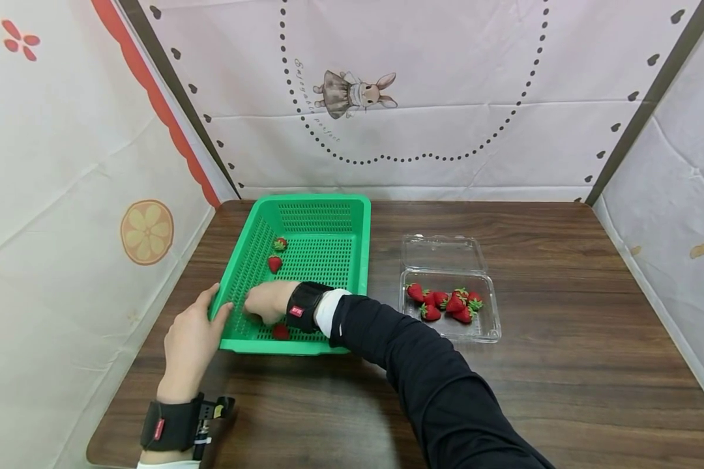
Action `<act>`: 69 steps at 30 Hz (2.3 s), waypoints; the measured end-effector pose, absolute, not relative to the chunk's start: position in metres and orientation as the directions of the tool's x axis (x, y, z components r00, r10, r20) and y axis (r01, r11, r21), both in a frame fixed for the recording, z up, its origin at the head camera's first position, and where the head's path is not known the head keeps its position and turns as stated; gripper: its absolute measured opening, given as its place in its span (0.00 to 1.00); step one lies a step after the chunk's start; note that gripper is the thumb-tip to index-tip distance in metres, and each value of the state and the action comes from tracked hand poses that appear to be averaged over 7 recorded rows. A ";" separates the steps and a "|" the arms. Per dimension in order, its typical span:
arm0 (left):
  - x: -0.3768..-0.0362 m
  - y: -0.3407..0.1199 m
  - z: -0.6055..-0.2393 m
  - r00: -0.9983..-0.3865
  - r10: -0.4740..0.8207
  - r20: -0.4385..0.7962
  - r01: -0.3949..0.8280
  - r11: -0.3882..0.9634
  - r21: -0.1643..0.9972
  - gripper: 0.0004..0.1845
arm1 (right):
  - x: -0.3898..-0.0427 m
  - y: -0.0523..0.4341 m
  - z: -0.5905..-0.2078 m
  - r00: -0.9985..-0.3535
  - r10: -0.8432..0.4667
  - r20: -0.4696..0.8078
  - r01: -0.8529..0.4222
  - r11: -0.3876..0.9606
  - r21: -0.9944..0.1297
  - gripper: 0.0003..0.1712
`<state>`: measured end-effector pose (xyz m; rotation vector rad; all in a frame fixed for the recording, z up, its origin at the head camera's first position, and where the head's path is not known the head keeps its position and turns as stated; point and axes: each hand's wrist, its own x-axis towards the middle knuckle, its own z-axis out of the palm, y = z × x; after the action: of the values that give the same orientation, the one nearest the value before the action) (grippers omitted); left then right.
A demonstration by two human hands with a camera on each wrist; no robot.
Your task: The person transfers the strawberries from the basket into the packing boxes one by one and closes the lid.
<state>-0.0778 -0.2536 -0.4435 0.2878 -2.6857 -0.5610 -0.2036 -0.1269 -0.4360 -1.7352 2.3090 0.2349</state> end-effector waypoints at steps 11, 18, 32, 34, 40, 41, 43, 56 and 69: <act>-0.081 -0.250 -0.443 -0.914 -0.272 0.301 -0.129 0.898 0.420 0.28 | -0.221 -0.104 -0.413 -0.257 -0.929 -0.268 -0.964 0.267 -0.002 0.12; -0.082 -0.251 -0.445 -0.915 -0.280 0.290 -0.142 0.896 0.420 0.28 | -0.230 -0.091 -0.389 -0.264 -0.930 -0.255 -0.962 0.272 0.006 0.12; -0.083 -0.252 -0.444 -0.910 -0.288 0.300 -0.145 0.896 0.419 0.28 | -0.233 -0.048 -0.335 -0.299 -0.936 -0.185 -0.954 0.300 0.021 0.14; -0.082 -0.253 -0.444 -0.908 -0.291 0.300 -0.148 0.895 0.420 0.28 | -0.233 -0.040 -0.329 -0.302 -0.938 -0.171 -0.953 0.302 0.022 0.15; -0.081 -0.252 -0.446 -0.910 -0.289 0.296 -0.144 0.892 0.428 0.28 | -0.238 -0.008 -0.316 -0.329 -0.935 -0.134 -0.944 0.328 0.031 0.16; -0.081 -0.252 -0.447 -0.911 -0.286 0.298 -0.141 0.893 0.428 0.28 | -0.239 -0.001 -0.314 -0.337 -0.933 -0.124 -0.941 0.336 0.033 0.17; -0.081 -0.251 -0.447 -0.911 -0.283 0.299 -0.136 0.893 0.429 0.28 | -0.242 0.014 -0.311 -0.357 -0.928 -0.106 -0.934 0.356 0.029 0.18; -0.082 -0.250 -0.451 -0.906 -0.304 0.293 -0.153 0.883 0.443 0.28 | -0.263 0.127 -0.316 -0.513 -0.858 0.019 -0.858 0.512 -0.032 0.08; -0.080 -0.245 -0.457 -0.899 -0.297 0.322 -0.131 0.884 0.448 0.28 | -0.226 0.195 -0.365 -0.541 -0.839 -0.058 -0.840 0.542 -0.017 0.20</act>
<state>-0.0800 -0.2450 -0.4570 0.3157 -2.6660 -0.5964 -0.2259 0.1948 -0.3653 -1.4749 2.7069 0.0190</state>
